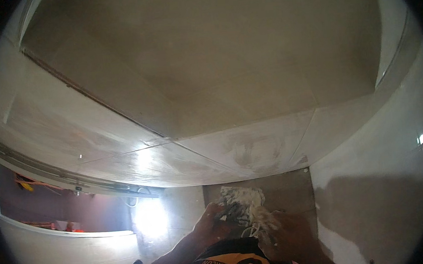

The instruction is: The person applies joint compound to the corners and joints of a tiled wall and ceiling using their fingers and a putty knife, picking up material from a hand-held palette.

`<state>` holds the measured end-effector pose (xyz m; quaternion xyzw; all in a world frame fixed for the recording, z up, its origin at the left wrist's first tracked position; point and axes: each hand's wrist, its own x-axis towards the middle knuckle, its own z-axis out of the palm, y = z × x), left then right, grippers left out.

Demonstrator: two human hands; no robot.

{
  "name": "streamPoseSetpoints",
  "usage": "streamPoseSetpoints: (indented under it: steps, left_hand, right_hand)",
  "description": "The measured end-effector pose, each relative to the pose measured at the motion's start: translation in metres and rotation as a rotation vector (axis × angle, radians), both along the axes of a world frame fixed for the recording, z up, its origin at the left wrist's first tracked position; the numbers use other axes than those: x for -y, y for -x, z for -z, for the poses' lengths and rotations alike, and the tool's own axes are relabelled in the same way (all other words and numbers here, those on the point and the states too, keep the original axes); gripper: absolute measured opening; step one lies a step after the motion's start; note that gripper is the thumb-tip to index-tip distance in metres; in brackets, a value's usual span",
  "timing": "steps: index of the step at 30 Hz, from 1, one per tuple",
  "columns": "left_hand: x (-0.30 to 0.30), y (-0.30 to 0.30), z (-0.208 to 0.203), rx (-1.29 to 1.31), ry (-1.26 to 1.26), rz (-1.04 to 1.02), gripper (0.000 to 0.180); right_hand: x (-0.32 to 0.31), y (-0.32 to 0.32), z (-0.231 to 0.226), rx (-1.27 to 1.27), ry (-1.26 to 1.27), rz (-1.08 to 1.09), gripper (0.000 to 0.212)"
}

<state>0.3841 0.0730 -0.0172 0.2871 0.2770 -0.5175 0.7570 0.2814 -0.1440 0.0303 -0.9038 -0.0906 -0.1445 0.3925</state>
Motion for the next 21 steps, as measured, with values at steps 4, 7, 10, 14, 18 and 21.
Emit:
streamPoseSetpoints:
  steps: [4,7,10,14,18,21]
  left_hand:
    - [0.017,0.003,-0.03,0.039,-0.036,-0.152,0.039]
    - [0.031,-0.001,-0.065,0.538,-0.759,0.308,0.043]
    - [0.004,0.017,-0.049,0.519,-0.637,0.033,0.045]
    - [-0.03,0.04,-0.021,0.614,-0.515,-0.122,0.047]
    - [-0.044,0.053,-0.018,1.076,-1.071,0.5,0.048]
    - [-0.056,0.059,-0.009,0.472,-0.582,-0.244,0.049]
  right_hand:
    - [0.008,0.002,0.02,0.024,0.063,-0.034,0.056]
    - [0.026,-0.046,-0.038,-0.072,0.428,-0.148,0.064]
    - [0.021,-0.136,-0.072,0.327,0.269,-0.086,0.052]
    - [0.008,-0.207,-0.122,-0.043,0.577,-0.219,0.037]
    - [-0.012,-0.235,-0.131,-0.144,0.743,-0.255,0.041]
    - [-0.016,-0.247,-0.121,-0.094,0.739,-0.308,0.039]
